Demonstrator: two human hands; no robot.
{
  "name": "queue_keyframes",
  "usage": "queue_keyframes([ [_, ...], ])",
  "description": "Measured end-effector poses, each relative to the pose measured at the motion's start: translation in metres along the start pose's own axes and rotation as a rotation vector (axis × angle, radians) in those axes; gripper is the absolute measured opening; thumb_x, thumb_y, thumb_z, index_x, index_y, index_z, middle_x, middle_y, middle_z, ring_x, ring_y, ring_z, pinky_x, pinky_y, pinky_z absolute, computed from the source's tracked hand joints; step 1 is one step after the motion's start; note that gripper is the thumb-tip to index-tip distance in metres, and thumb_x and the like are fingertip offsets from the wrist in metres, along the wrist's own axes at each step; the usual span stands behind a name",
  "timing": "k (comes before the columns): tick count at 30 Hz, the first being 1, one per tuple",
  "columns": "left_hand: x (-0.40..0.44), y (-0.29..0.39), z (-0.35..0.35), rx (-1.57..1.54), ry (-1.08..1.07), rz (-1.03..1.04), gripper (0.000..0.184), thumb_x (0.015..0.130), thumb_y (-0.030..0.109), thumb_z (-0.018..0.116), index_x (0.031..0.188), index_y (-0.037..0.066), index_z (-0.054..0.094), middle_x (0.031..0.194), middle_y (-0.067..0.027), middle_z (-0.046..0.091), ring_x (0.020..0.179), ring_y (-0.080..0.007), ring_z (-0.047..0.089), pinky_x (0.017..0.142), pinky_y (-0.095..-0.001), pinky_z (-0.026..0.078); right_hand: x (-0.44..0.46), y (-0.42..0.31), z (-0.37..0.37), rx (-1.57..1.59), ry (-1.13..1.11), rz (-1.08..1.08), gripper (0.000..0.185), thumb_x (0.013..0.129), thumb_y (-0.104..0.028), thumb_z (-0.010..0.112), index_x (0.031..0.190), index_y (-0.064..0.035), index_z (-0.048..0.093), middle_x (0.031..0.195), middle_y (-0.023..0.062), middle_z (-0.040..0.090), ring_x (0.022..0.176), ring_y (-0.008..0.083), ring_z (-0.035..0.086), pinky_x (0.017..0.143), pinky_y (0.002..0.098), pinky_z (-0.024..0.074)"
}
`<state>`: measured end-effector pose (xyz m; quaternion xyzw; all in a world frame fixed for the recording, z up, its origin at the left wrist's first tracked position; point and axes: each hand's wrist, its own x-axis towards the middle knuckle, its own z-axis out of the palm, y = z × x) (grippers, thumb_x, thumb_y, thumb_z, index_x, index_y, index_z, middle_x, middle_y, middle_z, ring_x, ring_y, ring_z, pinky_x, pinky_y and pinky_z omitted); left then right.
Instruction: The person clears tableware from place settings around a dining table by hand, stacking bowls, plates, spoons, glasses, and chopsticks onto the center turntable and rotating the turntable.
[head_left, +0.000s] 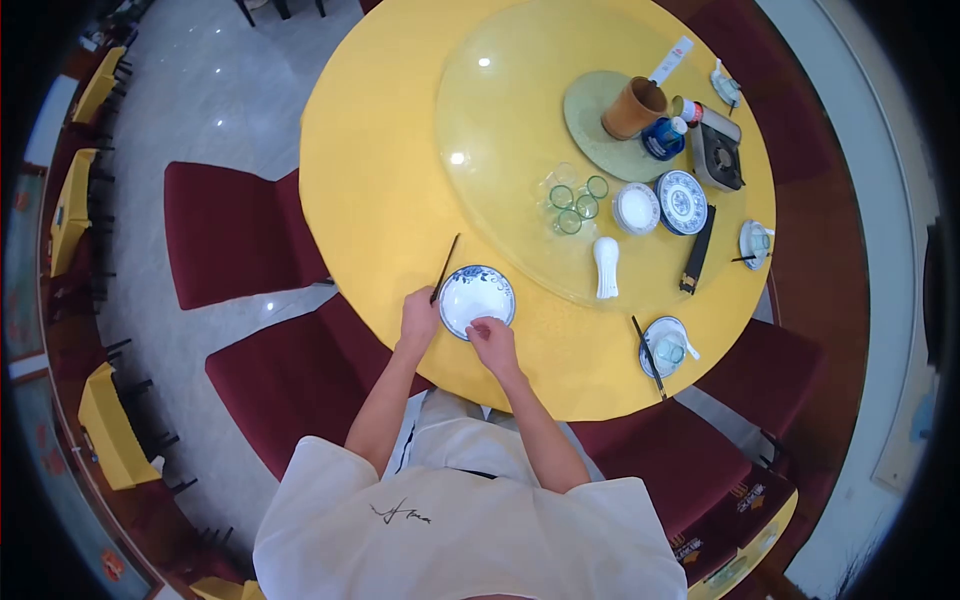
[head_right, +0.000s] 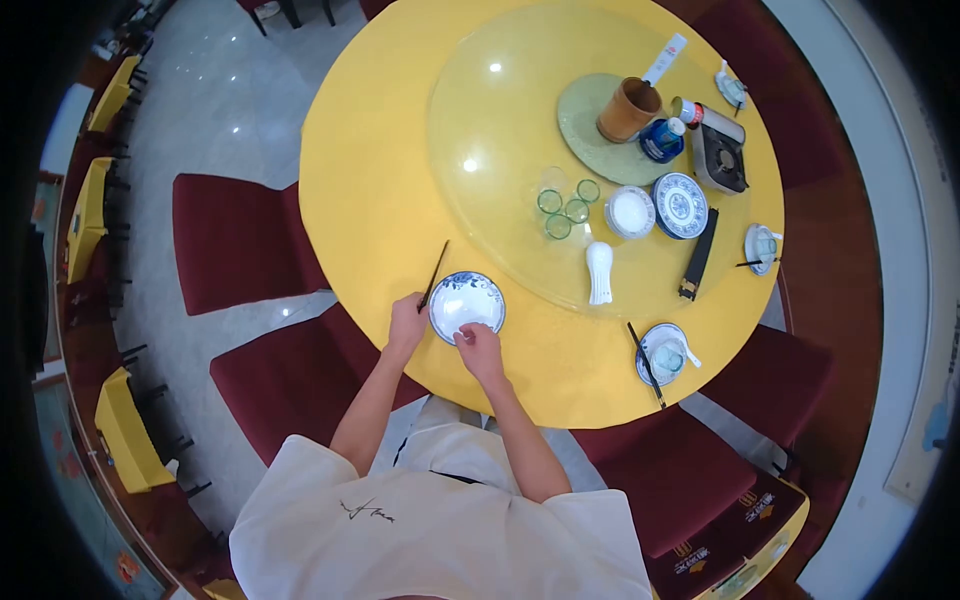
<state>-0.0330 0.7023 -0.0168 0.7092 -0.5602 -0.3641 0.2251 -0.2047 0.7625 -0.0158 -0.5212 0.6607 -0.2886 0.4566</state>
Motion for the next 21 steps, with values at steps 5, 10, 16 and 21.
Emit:
queue_keyframes([
  [5, -0.031, 0.013, -0.016, -0.535, -0.221, -0.128, 0.022, 0.084, -0.004, 0.064, 0.105, -0.01, 0.06, 0.082, -0.0134, 0.068, 0.075, -0.0174, 0.069, 0.067, -0.0275, 0.056, -0.012, -0.015, 0.001, 0.094, -0.205, 0.054, 0.024, 0.089, -0.021, 0.067, 0.098, 0.001, 0.068, 0.084, 0.0112, 0.069, 0.074, 0.0162, 0.066, 0.068, 0.0312, 0.0556],
  [10, -0.056, 0.064, 0.002, -0.764, -0.385, -0.128, 0.035, 0.086, -0.002, 0.065, 0.117, -0.01, 0.052, 0.09, -0.0159, 0.067, 0.078, -0.0193, 0.069, 0.068, -0.0271, 0.056, -0.055, -0.031, -0.031, 0.535, -0.311, 0.397, 0.028, 0.097, -0.024, 0.056, 0.108, 0.0006, 0.064, 0.089, 0.0047, 0.066, 0.075, 0.0116, 0.064, 0.066, 0.0287, 0.0573],
  [16, -0.074, 0.133, 0.062, -0.723, -0.668, 0.001, 0.038, 0.084, 0.001, 0.068, 0.118, -0.009, 0.052, 0.091, -0.0157, 0.067, 0.08, -0.0193, 0.07, 0.07, -0.028, 0.057, -0.11, -0.021, -0.099, 0.581, -0.037, 0.42, 0.032, 0.096, -0.021, 0.059, 0.119, 0.0009, 0.055, 0.091, 0.0066, 0.066, 0.078, 0.0135, 0.066, 0.061, 0.0266, 0.0555],
  [21, -0.096, 0.208, 0.136, -0.7, -0.752, 0.087, 0.042, 0.081, 0.0, 0.071, 0.118, -0.007, 0.052, 0.09, -0.014, 0.066, 0.08, -0.0184, 0.069, 0.071, -0.028, 0.057, -0.127, -0.009, -0.16, 0.127, 0.375, 0.354, 0.035, 0.09, -0.013, 0.065, 0.121, 0.0008, 0.054, 0.073, 0.0089, 0.066, 0.058, 0.0134, 0.065, 0.046, 0.0261, 0.0495],
])
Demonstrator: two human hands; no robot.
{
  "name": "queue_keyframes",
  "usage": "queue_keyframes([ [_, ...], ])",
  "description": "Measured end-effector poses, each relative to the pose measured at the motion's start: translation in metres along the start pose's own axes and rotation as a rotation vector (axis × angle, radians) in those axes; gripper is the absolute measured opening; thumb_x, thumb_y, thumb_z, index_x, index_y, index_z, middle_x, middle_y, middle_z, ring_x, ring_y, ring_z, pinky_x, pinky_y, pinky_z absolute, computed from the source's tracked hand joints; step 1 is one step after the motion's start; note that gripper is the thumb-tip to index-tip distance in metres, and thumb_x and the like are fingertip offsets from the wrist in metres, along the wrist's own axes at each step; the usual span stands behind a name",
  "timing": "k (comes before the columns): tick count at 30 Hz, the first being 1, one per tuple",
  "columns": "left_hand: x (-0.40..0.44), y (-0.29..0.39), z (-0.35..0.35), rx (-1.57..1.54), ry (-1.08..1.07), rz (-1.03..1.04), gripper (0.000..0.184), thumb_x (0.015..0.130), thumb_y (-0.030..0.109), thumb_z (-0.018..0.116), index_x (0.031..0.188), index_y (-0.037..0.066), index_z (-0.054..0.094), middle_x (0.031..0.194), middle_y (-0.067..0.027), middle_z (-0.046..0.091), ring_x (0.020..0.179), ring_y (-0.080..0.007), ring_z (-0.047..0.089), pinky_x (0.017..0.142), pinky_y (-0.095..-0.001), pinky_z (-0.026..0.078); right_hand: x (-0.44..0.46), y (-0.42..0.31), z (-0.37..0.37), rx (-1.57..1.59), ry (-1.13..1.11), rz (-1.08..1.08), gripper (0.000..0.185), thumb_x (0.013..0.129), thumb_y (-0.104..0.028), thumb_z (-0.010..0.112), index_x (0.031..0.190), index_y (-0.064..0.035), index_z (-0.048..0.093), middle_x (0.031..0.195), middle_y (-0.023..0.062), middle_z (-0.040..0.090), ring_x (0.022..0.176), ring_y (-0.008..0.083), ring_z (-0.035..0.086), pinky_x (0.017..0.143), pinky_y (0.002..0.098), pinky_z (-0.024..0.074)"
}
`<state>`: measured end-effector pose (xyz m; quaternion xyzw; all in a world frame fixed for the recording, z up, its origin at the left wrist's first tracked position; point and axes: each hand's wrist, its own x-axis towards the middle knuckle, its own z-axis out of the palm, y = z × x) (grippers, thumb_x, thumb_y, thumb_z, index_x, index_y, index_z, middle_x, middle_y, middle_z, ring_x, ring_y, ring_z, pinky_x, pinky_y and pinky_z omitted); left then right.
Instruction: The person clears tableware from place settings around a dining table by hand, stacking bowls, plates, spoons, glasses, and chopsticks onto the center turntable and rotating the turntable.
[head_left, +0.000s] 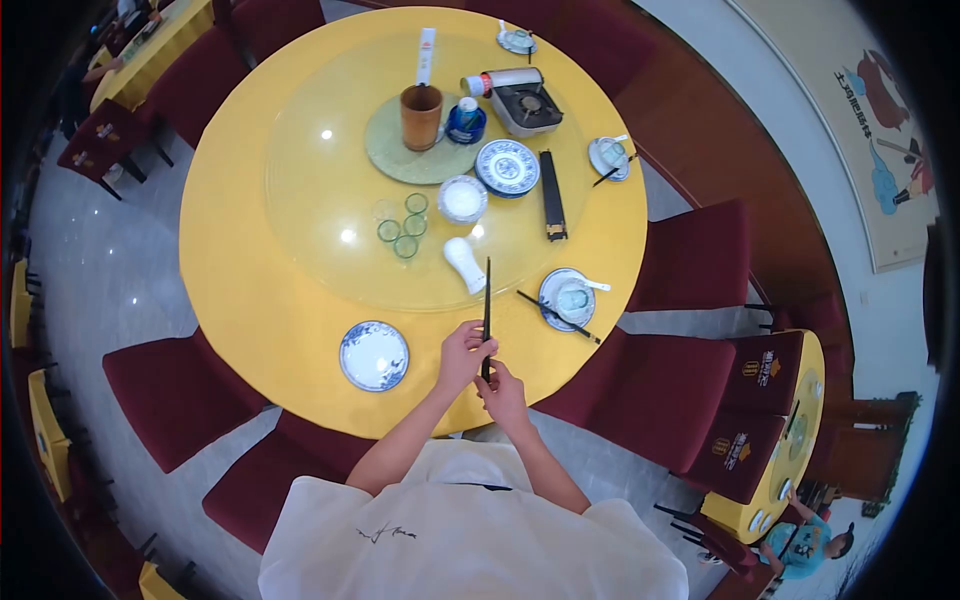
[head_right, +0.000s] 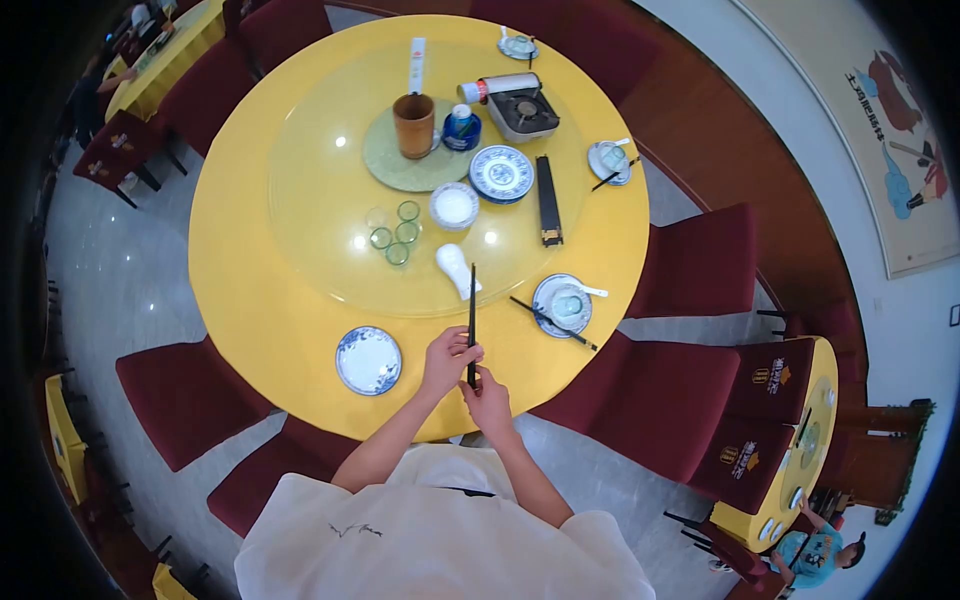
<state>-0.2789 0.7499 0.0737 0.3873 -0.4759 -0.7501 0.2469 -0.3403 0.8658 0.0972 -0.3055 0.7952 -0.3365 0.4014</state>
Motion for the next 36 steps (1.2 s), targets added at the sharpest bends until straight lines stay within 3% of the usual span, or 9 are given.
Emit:
queue_keyframes([
  [3, 0.031, 0.01, 0.053, 0.085, 0.01, 0.041, 0.048, 0.08, 0.001, 0.073, 0.123, -0.006, 0.052, 0.093, -0.0141, 0.066, 0.085, -0.0187, 0.068, 0.074, -0.0283, 0.057, 0.028, 0.018, -0.044, -0.055, 0.084, -0.03, 0.031, 0.091, -0.013, 0.063, 0.118, 0.0012, 0.056, 0.073, 0.0086, 0.066, 0.059, 0.0128, 0.065, 0.046, 0.0256, 0.0491],
  [4, 0.039, 0.016, 0.068, 0.078, 0.028, 0.043, 0.052, 0.081, 0.002, 0.073, 0.127, -0.005, 0.05, 0.096, -0.0135, 0.066, 0.091, -0.0187, 0.067, 0.078, -0.029, 0.056, 0.038, 0.017, -0.061, 0.12, 0.08, 0.03, 0.027, 0.092, -0.013, 0.062, 0.116, 0.0002, 0.058, 0.073, 0.0079, 0.065, 0.058, 0.0123, 0.064, 0.046, 0.0254, 0.0488],
  [8, 0.071, -0.001, 0.093, 0.224, 0.09, 0.261, 0.048, 0.083, 0.008, 0.073, 0.125, -0.004, 0.053, 0.101, -0.0138, 0.068, 0.09, -0.019, 0.068, 0.079, -0.0298, 0.055, 0.11, 0.033, -0.138, 0.421, -0.028, 0.012, 0.022, 0.094, -0.016, 0.061, 0.11, 0.0001, 0.059, 0.073, 0.0066, 0.062, 0.058, 0.0119, 0.061, 0.045, 0.0247, 0.0479],
  [11, 0.077, -0.011, 0.069, 0.256, 0.073, 0.069, 0.04, 0.085, 0.008, 0.07, 0.12, -0.005, 0.057, 0.097, -0.0134, 0.069, 0.088, -0.018, 0.068, 0.078, -0.0286, 0.055, 0.186, 0.035, -0.184, 0.239, 0.083, -0.026, 0.023, 0.095, -0.022, 0.06, 0.096, 0.001, 0.06, 0.066, 0.006, 0.061, 0.052, 0.0103, 0.059, 0.044, 0.0249, 0.0459],
  [13, 0.067, -0.016, 0.048, 0.311, 0.131, 0.034, 0.034, 0.087, 0.009, 0.068, 0.116, -0.005, 0.059, 0.094, -0.0129, 0.069, 0.086, -0.0172, 0.068, 0.077, -0.0283, 0.055, 0.251, 0.06, -0.197, 0.079, 0.188, -0.142, 0.024, 0.092, -0.021, 0.063, 0.096, 0.003, 0.061, 0.064, 0.0081, 0.065, 0.052, 0.012, 0.06, 0.046, 0.0279, 0.0468],
  [18, 0.028, -0.033, 0.0, 0.369, 0.336, -0.08, 0.027, 0.09, 0.011, 0.064, 0.11, -0.007, 0.061, 0.092, -0.0132, 0.069, 0.083, -0.017, 0.068, 0.072, -0.029, 0.056, 0.36, 0.071, -0.214, -0.184, 0.246, -0.138, 0.026, 0.087, -0.018, 0.066, 0.098, 0.0043, 0.065, 0.074, 0.0165, 0.07, 0.065, 0.0248, 0.069, 0.06, 0.0352, 0.0531],
  [22, 0.001, -0.048, -0.002, 0.249, 0.478, -0.194, 0.026, 0.091, 0.012, 0.063, 0.108, -0.007, 0.062, 0.092, -0.0129, 0.068, 0.081, -0.0181, 0.068, 0.071, -0.029, 0.057, 0.382, 0.055, -0.227, -0.356, 0.278, -0.038, 0.029, 0.084, -0.021, 0.067, 0.098, 0.0035, 0.066, 0.088, 0.0258, 0.068, 0.088, 0.041, 0.066, 0.079, 0.0468, 0.0517],
  [36, -0.001, -0.069, 0.008, 0.212, 0.402, -0.326, 0.025, 0.091, 0.014, 0.063, 0.107, -0.006, 0.063, 0.091, -0.0108, 0.068, 0.079, -0.0168, 0.067, 0.069, -0.0285, 0.056, 0.396, 0.06, -0.219, -0.463, 0.299, -0.097, 0.027, 0.082, -0.021, 0.07, 0.096, 0.0016, 0.068, 0.086, 0.0204, 0.07, 0.082, 0.0352, 0.068, 0.078, 0.0425, 0.0537],
])
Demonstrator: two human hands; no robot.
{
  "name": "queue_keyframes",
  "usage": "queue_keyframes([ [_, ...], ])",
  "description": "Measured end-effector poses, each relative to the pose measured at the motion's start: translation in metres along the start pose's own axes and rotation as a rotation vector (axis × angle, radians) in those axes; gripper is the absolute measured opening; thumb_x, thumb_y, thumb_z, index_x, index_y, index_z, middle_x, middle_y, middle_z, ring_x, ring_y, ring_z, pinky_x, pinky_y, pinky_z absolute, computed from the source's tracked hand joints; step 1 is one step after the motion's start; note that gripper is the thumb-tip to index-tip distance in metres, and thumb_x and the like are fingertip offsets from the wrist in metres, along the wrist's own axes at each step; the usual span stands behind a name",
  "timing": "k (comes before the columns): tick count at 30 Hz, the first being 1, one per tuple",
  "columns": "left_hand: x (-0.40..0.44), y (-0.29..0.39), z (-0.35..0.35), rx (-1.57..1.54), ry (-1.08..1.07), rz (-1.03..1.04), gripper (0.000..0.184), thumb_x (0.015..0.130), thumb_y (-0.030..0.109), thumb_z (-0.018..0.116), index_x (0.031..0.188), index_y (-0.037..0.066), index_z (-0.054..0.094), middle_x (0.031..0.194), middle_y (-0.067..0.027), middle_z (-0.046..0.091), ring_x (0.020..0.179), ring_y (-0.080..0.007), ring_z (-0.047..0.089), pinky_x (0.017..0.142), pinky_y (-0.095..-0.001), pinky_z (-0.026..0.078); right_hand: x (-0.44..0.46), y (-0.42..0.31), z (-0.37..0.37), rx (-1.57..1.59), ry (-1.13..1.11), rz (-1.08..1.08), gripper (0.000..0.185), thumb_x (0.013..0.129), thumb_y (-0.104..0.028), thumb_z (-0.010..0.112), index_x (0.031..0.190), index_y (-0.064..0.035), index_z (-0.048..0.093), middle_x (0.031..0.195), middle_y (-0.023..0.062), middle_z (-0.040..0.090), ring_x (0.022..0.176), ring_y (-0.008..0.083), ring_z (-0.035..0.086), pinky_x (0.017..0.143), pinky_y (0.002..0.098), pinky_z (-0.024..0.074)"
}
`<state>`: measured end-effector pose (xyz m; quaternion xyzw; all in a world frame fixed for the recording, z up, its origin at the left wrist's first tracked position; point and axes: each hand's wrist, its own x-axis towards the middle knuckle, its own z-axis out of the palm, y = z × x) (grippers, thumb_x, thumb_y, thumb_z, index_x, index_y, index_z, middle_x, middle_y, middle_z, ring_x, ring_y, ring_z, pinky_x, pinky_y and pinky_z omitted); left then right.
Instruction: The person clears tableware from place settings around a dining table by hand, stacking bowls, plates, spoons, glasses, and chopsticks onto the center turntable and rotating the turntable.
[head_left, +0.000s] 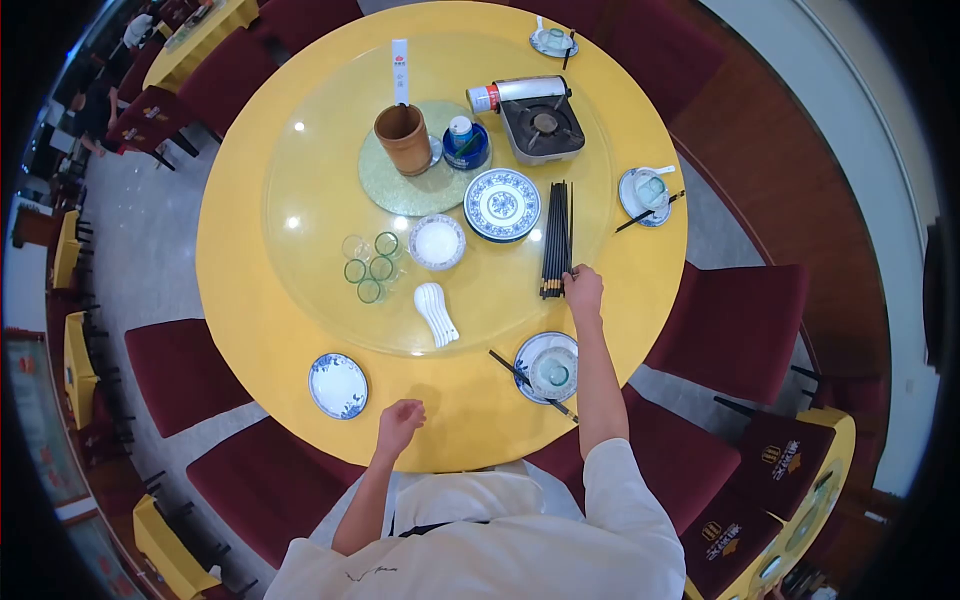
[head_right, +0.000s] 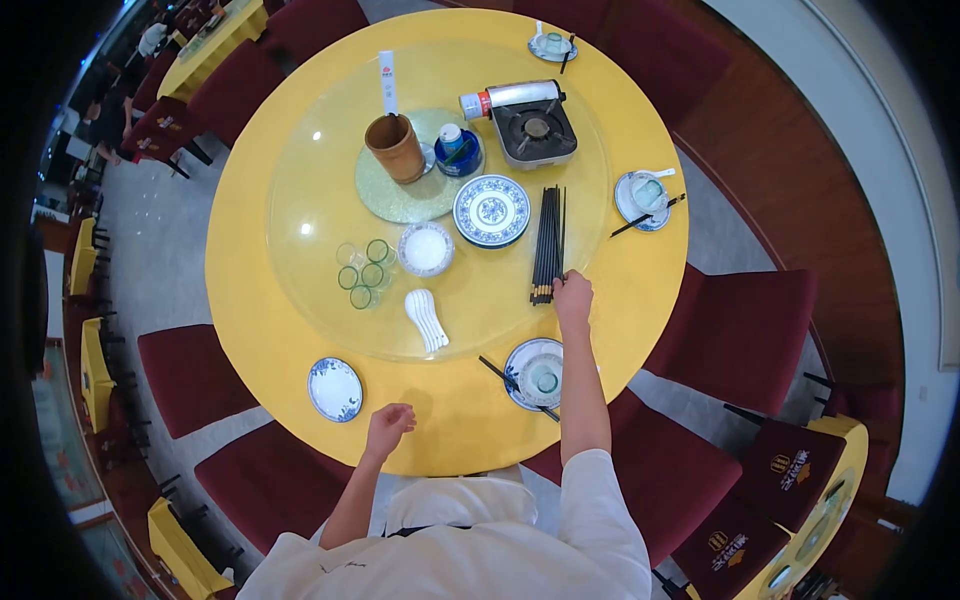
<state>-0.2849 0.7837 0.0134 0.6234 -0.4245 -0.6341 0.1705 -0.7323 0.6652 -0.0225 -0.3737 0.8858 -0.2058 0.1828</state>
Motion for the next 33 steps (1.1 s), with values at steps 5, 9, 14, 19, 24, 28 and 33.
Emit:
queue_keyframes([
  [5, 0.006, 0.001, -0.007, 0.057, -0.022, -0.01, 0.027, 0.091, 0.015, 0.064, 0.109, -0.005, 0.062, 0.093, -0.0106, 0.068, 0.081, -0.0171, 0.068, 0.071, -0.0283, 0.056, 0.008, 0.0, 0.002, 0.022, 0.009, 0.016, 0.027, 0.082, -0.019, 0.07, 0.099, 0.0011, 0.067, 0.085, 0.0187, 0.07, 0.081, 0.0335, 0.068, 0.078, 0.0411, 0.0539],
  [9, 0.012, -0.008, -0.012, 0.091, -0.018, -0.016, 0.029, 0.091, 0.016, 0.064, 0.11, -0.004, 0.061, 0.093, -0.0104, 0.068, 0.08, -0.0167, 0.068, 0.07, -0.0279, 0.056, 0.016, -0.001, 0.0, 0.066, 0.034, -0.002, 0.026, 0.083, -0.016, 0.068, 0.104, 0.0, 0.066, 0.08, 0.0171, 0.069, 0.078, 0.0328, 0.068, 0.076, 0.0407, 0.0538],
  [14, 0.016, -0.004, -0.008, 0.115, -0.03, -0.033, 0.028, 0.091, 0.017, 0.064, 0.11, -0.004, 0.062, 0.093, -0.01, 0.068, 0.08, -0.0165, 0.068, 0.07, -0.028, 0.056, 0.021, 0.004, 0.007, 0.107, 0.036, 0.005, 0.025, 0.084, -0.012, 0.064, 0.107, -0.0006, 0.065, 0.079, 0.018, 0.068, 0.079, 0.0332, 0.068, 0.076, 0.0418, 0.053],
  [19, 0.019, -0.007, -0.002, 0.141, -0.059, 0.0, 0.026, 0.091, 0.017, 0.064, 0.109, -0.003, 0.063, 0.091, -0.0093, 0.067, 0.079, -0.0163, 0.067, 0.068, -0.0282, 0.056, 0.018, -0.001, -0.004, 0.104, -0.014, 0.038, 0.027, 0.085, -0.012, 0.062, 0.109, -0.0001, 0.065, 0.089, 0.0216, 0.067, 0.087, 0.0359, 0.065, 0.08, 0.0433, 0.0519],
  [24, 0.021, -0.005, -0.01, 0.118, 0.013, 0.02, 0.023, 0.091, 0.015, 0.064, 0.107, -0.002, 0.064, 0.087, -0.008, 0.067, 0.075, -0.0153, 0.066, 0.066, -0.0279, 0.056, 0.024, -0.005, -0.001, 0.075, 0.05, -0.052, 0.03, 0.086, -0.017, 0.064, 0.109, 0.0017, 0.065, 0.095, 0.0219, 0.063, 0.09, 0.0373, 0.062, 0.082, 0.0431, 0.0508],
  [28, 0.029, -0.03, -0.058, 0.13, 0.296, 0.101, 0.018, 0.089, 0.014, 0.065, 0.099, -0.001, 0.067, 0.081, -0.0069, 0.068, 0.069, -0.0126, 0.063, 0.061, -0.0266, 0.054, 0.022, -0.012, 0.007, 0.082, 0.046, -0.051, 0.043, 0.083, -0.026, 0.069, 0.112, 0.0038, 0.062, 0.096, 0.0231, 0.061, 0.092, 0.0385, 0.061, 0.083, 0.0435, 0.05],
  [33, 0.009, -0.052, -0.151, 0.414, 0.746, 0.136, 0.029, 0.078, 0.011, 0.072, 0.103, -0.001, 0.064, 0.093, -0.0119, 0.065, 0.075, -0.0159, 0.063, 0.063, -0.0281, 0.051, 0.003, -0.039, 0.004, -0.051, 0.097, -0.08, 0.066, 0.076, -0.036, 0.075, 0.125, 0.0022, 0.052, 0.11, 0.0241, 0.054, 0.104, 0.0408, 0.054, 0.088, 0.046, 0.0476],
])
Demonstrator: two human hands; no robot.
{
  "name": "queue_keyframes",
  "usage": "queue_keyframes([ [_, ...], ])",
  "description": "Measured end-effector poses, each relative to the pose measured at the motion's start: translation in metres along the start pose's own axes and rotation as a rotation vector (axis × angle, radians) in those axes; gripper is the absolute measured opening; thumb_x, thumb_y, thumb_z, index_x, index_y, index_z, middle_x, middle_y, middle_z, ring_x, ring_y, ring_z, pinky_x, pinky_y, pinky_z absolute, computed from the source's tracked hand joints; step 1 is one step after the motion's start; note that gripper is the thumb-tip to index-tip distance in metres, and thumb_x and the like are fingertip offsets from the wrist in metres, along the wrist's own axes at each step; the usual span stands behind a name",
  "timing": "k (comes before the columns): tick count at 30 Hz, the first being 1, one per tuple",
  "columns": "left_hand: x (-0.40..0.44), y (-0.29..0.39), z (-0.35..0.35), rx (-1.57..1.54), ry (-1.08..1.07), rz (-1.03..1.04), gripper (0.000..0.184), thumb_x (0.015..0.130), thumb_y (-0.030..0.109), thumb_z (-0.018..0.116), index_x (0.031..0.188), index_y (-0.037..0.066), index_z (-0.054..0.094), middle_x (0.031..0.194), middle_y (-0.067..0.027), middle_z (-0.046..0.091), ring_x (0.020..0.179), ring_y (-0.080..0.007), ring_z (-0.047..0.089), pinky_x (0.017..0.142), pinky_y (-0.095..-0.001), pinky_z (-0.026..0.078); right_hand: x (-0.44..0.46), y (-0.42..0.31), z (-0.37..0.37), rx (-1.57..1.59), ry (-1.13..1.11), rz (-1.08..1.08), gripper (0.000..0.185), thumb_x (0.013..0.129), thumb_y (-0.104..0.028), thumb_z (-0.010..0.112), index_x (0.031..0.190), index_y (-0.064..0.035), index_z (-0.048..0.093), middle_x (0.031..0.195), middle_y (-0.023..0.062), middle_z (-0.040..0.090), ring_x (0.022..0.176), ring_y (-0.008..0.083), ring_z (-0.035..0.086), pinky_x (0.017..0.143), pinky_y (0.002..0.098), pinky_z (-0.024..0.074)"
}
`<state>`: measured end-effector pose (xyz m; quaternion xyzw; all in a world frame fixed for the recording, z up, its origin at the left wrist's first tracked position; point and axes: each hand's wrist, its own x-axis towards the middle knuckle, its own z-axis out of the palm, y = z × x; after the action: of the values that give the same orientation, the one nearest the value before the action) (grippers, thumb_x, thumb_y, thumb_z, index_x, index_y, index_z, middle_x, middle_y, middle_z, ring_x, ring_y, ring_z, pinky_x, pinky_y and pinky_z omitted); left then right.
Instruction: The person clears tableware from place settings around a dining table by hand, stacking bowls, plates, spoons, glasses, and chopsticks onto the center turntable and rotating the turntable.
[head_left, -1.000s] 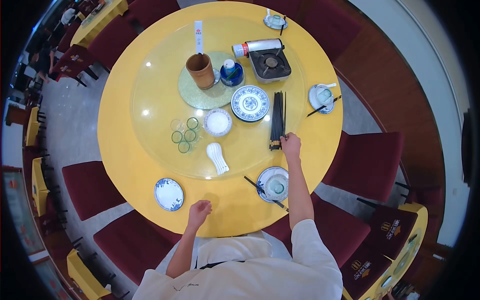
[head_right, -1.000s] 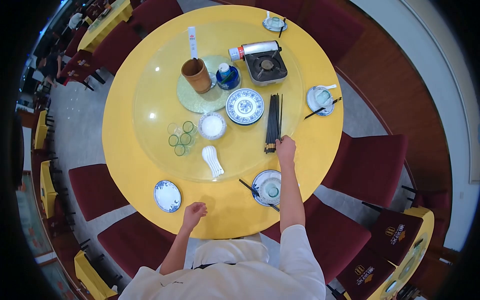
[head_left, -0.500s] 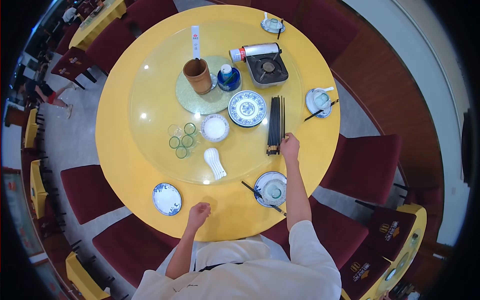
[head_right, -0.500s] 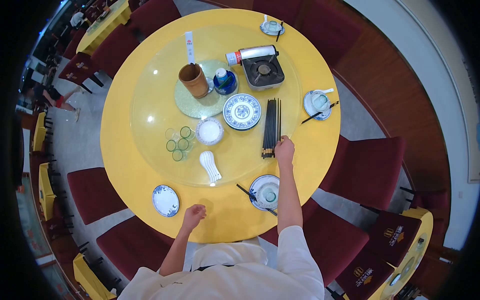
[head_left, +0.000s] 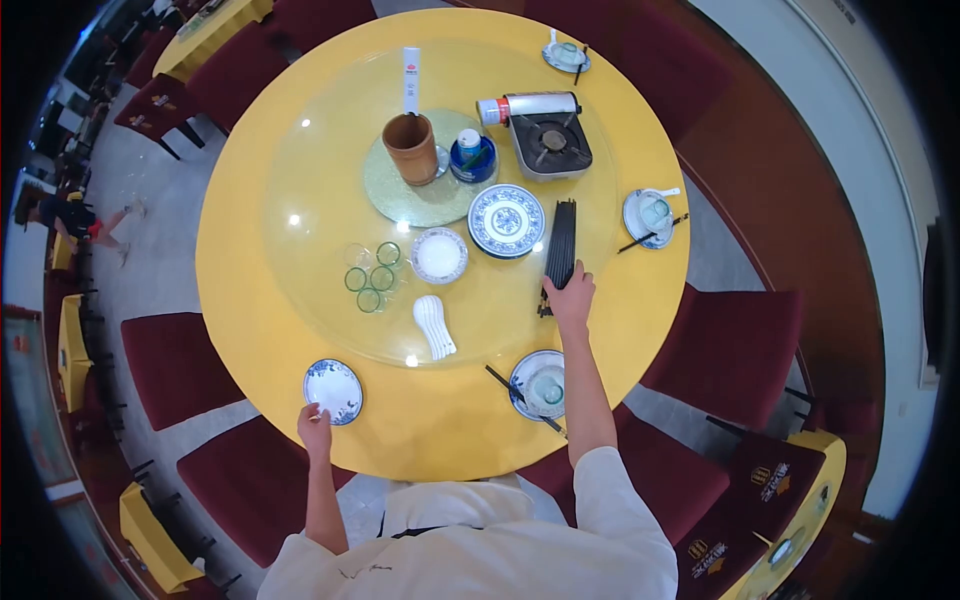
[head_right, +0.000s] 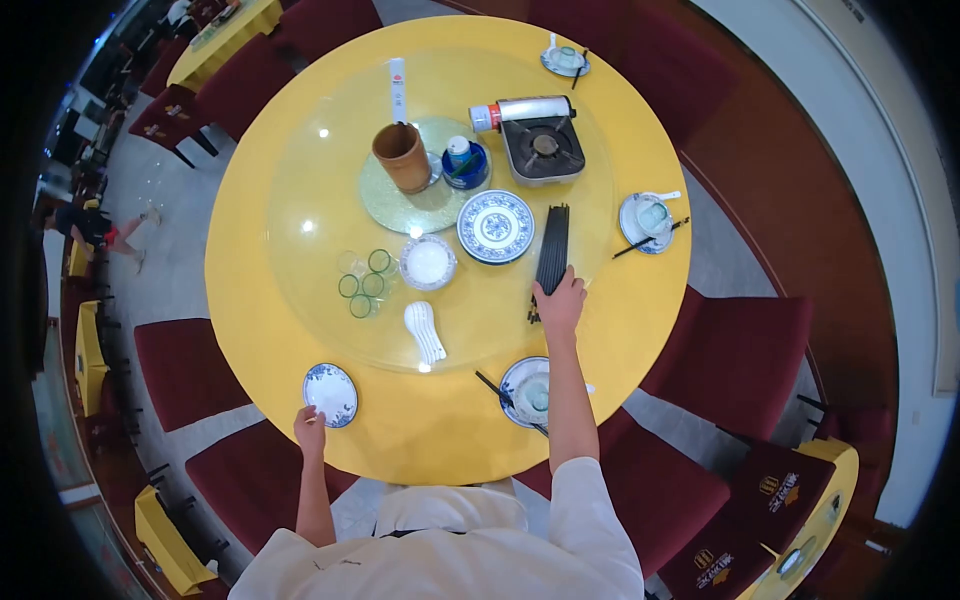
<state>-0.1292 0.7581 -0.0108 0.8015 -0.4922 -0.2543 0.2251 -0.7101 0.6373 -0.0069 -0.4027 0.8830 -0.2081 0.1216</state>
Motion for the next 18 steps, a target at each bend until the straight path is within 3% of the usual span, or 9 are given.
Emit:
queue_keyframes([
  [2, 0.016, -0.06, -0.005, 0.211, 0.04, -0.012, 0.042, 0.079, 0.012, 0.072, 0.117, 0.0, 0.058, 0.103, -0.0135, 0.062, 0.081, -0.0181, 0.063, 0.066, -0.0312, 0.054, -0.005, -0.006, 0.004, -0.032, -0.007, 0.001, 0.071, 0.075, -0.037, 0.075, 0.129, 0.0012, 0.048, 0.113, 0.0235, 0.052, 0.106, 0.0409, 0.051, 0.09, 0.0472, 0.0469],
  [5, 0.012, -0.019, -0.02, -0.212, -0.135, -0.58, 0.059, 0.083, 0.014, 0.07, 0.134, 0.003, 0.043, 0.11, -0.0172, 0.06, 0.086, -0.0256, 0.063, 0.072, -0.0386, 0.056, -0.007, -0.002, 0.014, -0.06, -0.002, -0.005, 0.074, 0.076, -0.037, 0.075, 0.132, 0.0002, 0.045, 0.115, 0.0234, 0.051, 0.107, 0.0411, 0.05, 0.091, 0.0494, 0.0458],
  [7, 0.015, -0.026, -0.017, -0.495, -0.234, -0.684, 0.065, 0.087, 0.014, 0.067, 0.14, 0.005, 0.031, 0.111, -0.0187, 0.059, 0.087, -0.028, 0.064, 0.073, -0.0439, 0.057, -0.005, 0.002, 0.019, -0.096, 0.033, -0.003, 0.074, 0.076, -0.038, 0.074, 0.132, -0.0003, 0.045, 0.116, 0.0243, 0.051, 0.108, 0.0417, 0.05, 0.091, 0.05, 0.0454],
  [10, 0.017, -0.029, -0.007, -0.648, -0.281, -0.673, 0.061, 0.087, 0.013, 0.067, 0.137, 0.003, 0.034, 0.109, -0.0194, 0.06, 0.09, -0.0282, 0.066, 0.069, -0.0409, 0.059, -0.01, -0.007, 0.012, -0.119, 0.008, -0.03, 0.066, 0.079, -0.036, 0.072, 0.13, -0.001, 0.048, 0.119, 0.0253, 0.052, 0.11, 0.042, 0.049, 0.092, 0.0508, 0.0441],
  [12, 0.018, -0.04, 0.002, -0.626, -0.234, -0.607, 0.053, 0.085, 0.008, 0.067, 0.131, 0.001, 0.04, 0.104, -0.0191, 0.062, 0.085, -0.0279, 0.068, 0.068, -0.0406, 0.062, -0.017, -0.008, 0.01, -0.026, 0.179, -0.258, 0.047, 0.084, -0.028, 0.069, 0.118, 0.0006, 0.057, 0.108, 0.0203, 0.058, 0.101, 0.0351, 0.056, 0.087, 0.0458, 0.0473],
  [15, 0.018, -0.042, 0.004, -0.632, -0.196, -0.577, 0.047, 0.086, 0.004, 0.066, 0.126, -0.003, 0.043, 0.1, -0.0193, 0.062, 0.084, -0.0284, 0.069, 0.065, -0.0392, 0.063, -0.051, -0.036, -0.008, 0.436, 0.063, -0.245, 0.016, 0.088, -0.012, 0.065, 0.096, 0.0017, 0.065, 0.083, 0.0105, 0.065, 0.072, 0.0188, 0.061, 0.068, 0.0301, 0.0508],
  [18, 0.019, -0.045, 0.003, -0.613, -0.204, -0.569, 0.043, 0.087, 0.002, 0.063, 0.125, -0.006, 0.044, 0.098, -0.0196, 0.063, 0.081, -0.0279, 0.069, 0.065, -0.0385, 0.063, -0.106, -0.065, 0.003, 0.463, -0.018, -0.401, 0.012, 0.088, -0.009, 0.065, 0.096, 0.0002, 0.066, 0.085, 0.0104, 0.066, 0.073, 0.0168, 0.062, 0.067, 0.0291, 0.0506],
])
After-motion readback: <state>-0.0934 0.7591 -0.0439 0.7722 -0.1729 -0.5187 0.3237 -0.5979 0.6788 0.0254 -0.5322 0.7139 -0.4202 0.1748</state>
